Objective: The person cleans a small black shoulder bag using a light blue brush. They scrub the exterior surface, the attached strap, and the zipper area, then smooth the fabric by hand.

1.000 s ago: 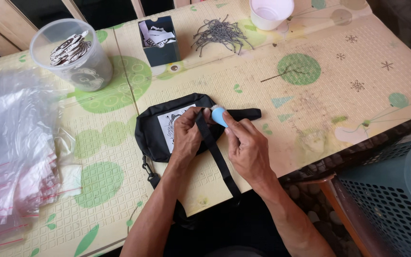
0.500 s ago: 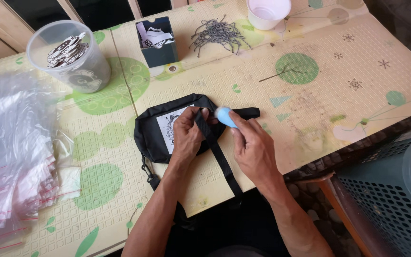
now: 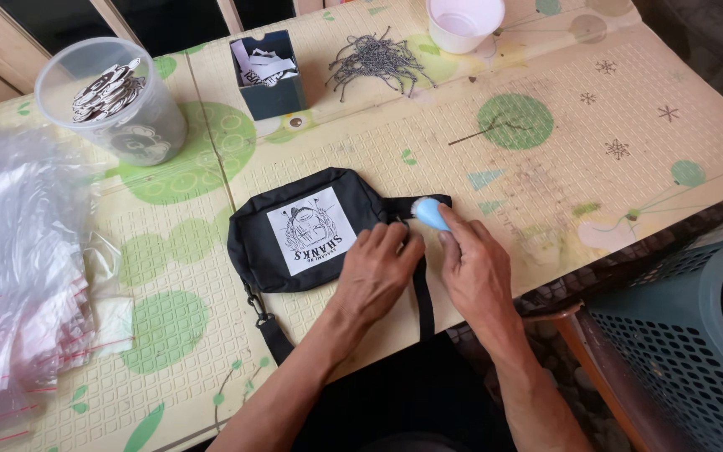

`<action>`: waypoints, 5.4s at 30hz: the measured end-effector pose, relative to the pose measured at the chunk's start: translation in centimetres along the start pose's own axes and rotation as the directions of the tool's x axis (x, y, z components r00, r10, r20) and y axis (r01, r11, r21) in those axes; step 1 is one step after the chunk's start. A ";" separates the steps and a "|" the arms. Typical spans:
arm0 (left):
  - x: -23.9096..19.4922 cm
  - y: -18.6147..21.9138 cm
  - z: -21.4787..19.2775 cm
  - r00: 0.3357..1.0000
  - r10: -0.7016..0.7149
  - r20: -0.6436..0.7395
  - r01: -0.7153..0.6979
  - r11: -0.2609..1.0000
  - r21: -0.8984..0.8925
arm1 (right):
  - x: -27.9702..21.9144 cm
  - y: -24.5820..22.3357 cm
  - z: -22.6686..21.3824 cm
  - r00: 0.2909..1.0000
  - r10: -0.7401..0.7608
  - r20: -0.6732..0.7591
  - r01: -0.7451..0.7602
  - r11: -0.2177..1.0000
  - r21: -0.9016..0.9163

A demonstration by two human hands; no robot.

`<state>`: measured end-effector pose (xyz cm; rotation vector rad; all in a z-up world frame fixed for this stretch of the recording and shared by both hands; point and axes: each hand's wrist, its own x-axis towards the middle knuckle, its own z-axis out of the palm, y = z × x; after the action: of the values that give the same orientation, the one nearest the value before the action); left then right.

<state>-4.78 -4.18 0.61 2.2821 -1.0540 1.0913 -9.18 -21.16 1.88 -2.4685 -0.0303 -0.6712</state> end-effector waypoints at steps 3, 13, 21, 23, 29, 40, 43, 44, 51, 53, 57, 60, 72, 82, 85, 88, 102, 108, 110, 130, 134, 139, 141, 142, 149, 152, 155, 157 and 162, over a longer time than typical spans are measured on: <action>-2.0 1.8 0.8 0.995 -0.016 0.096 0.006 0.994 0.105 | 0.8 -0.9 -2.2 0.999 0.010 0.049 -0.011 1.000 0.022; -2.5 3.7 -0.8 0.945 -0.134 0.299 0.114 0.990 0.085 | 1.3 -1.6 -2.5 0.965 -0.082 0.250 0.093 0.995 -0.032; -3.3 3.7 -0.2 0.935 -0.186 0.301 0.170 0.982 0.080 | 2.7 -2.9 -3.2 0.877 -0.018 0.480 0.080 0.991 -0.110; -3.3 3.7 -0.3 0.931 -0.189 0.312 0.174 0.982 0.074 | 3.6 -3.2 -3.7 0.855 -0.002 0.518 0.067 0.992 -0.108; -3.2 3.7 -0.3 0.937 -0.189 0.294 0.174 0.982 0.079 | 2.8 -3.0 -2.3 0.932 -0.090 0.351 0.175 0.960 -0.220; -1.3 5.2 0.0 0.902 -0.361 0.239 0.344 0.933 0.108 | 0.5 -1.0 -1.2 0.998 -0.009 0.056 0.001 0.990 0.142; -1.0 4.2 -0.2 0.845 -0.361 0.395 0.370 0.927 0.056 | 0.4 -1.6 -1.6 0.998 0.052 0.041 -0.062 0.959 0.275; -0.8 3.7 -0.6 0.826 -0.327 0.460 0.366 0.931 0.006 | 0.1 -1.7 -1.7 0.996 0.087 0.029 -0.092 0.939 0.331; 1.9 -1.7 1.3 0.906 -0.113 0.407 0.183 0.974 -0.136 | -1.7 -2.0 -2.5 0.971 0.236 -0.033 -0.190 0.849 0.494; 3.6 -2.9 2.2 0.874 -0.167 0.456 0.304 0.920 -0.246 | -1.6 -3.1 -3.5 0.973 0.212 -0.094 -0.146 0.875 0.462; 6.8 -5.9 2.9 0.690 -0.292 0.663 0.679 0.580 -0.451 | -1.9 -3.8 -4.2 0.966 0.073 -0.248 0.010 0.948 0.319; 5.9 -7.9 5.7 0.641 -0.264 0.720 0.749 0.418 -0.514 | -2.0 -4.2 -4.0 0.953 0.010 -0.303 0.079 0.956 0.281; 4.9 -9.8 6.7 0.598 -0.292 0.746 0.748 -0.131 -0.650 | -1.5 -2.4 2.2 0.998 0.042 -0.045 -0.038 0.995 0.096; 4.3 -9.7 6.9 0.605 -0.315 0.731 0.701 -0.226 -0.677 | 0.6 -2.4 0.9 0.990 0.110 -0.094 -0.079 0.955 0.286; 4.6 -9.0 6.3 0.617 -0.366 0.697 0.693 -0.167 -0.701 | 0.8 -2.1 1.1 0.989 0.048 -0.142 -0.018 0.978 0.208; 4.7 -8.2 6.3 0.595 -0.429 0.680 0.695 -0.151 -0.703 | 0.7 -2.4 1.2 0.990 -0.019 -0.141 0.027 0.998 0.056; 4.6 -7.9 7.3 0.512 -0.504 0.696 0.713 -0.203 -0.671 | 2.4 -3.5 -0.3 0.997 0.051 0.066 -0.051 0.999 -0.012; 4.6 -8.0 7.7 0.514 -0.508 0.692 0.703 -0.213 -0.679 | 2.7 -3.6 -0.3 0.995 -0.005 0.095 0.009 0.999 -0.036; 4.3 -8.2 8.1 0.517 -0.509 0.688 0.695 -0.220 -0.685 | 2.4 -3.1 0.3 0.996 -0.010 0.093 0.019 0.995 -0.094; 4.0 -7.6 7.1 0.609 -0.469 0.640 0.663 -0.142 -0.735 | 1.8 -2.3 0.2 0.999 -0.022 -0.033 0.018 0.994 -0.105; 3.7 -8.1 7.5 0.600 -0.478 0.641 0.660 -0.156 -0.735 | 1.9 -2.6 -0.7 0.998 -0.037 -0.053 0.030 0.992 -0.124; 3.4 -8.2 8.2 0.605 -0.450 0.657 0.660 -0.177 -0.730 | 1.2 -2.2 -0.8 0.999 -0.037 -0.007 0.036 0.991 -0.127; 3.3 -8.4 8.4 0.607 -0.447 0.657 0.661 -0.175 -0.730 | 1.4 -1.9 -0.3 0.998 -0.067 -0.023 0.062 0.985 -0.162; 3.4 -8.4 8.5 0.609 -0.449 0.654 0.659 -0.171 -0.732 | 1.5 -1.9 -0.4 0.997 -0.071 -0.025 0.066 0.985 -0.160; 3.2 -8.4 8.9 0.595 -0.460 0.659 0.663 -0.183 -0.726 | 1.5 -1.9 -0.6 0.996 -0.072 0.055 0.078 0.991 -0.113; 3.1 -8.5 9.0 0.596 -0.468 0.653 0.660 -0.177 -0.730 | 1.6 -1.6 -0.5 0.994 -0.056 0.092 0.065 0.993 -0.102; 3.2 -8.2 8.9 0.595 -0.469 0.653 0.660 -0.179 -0.730 | 1.6 -1.5 -0.6 0.993 -0.024 0.114 0.035 0.995 -0.096; 3.4 -8.2 8.7 0.591 -0.476 0.651 0.659 -0.180 -0.730 | 1.8 -2.1 -0.9 0.992 -0.016 0.127 0.027 0.996 -0.088; 3.5 -7.8 8.7 0.595 -0.498 0.631 0.647 -0.169 -0.744 | 1.8 -2.9 -0.9 0.995 -0.098 -0.010 0.096 0.988 -0.117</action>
<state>6.91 -6.19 -2.23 1.2752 -0.2854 -0.2619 -8.56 -19.43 4.90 -2.5871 -0.1093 -0.7528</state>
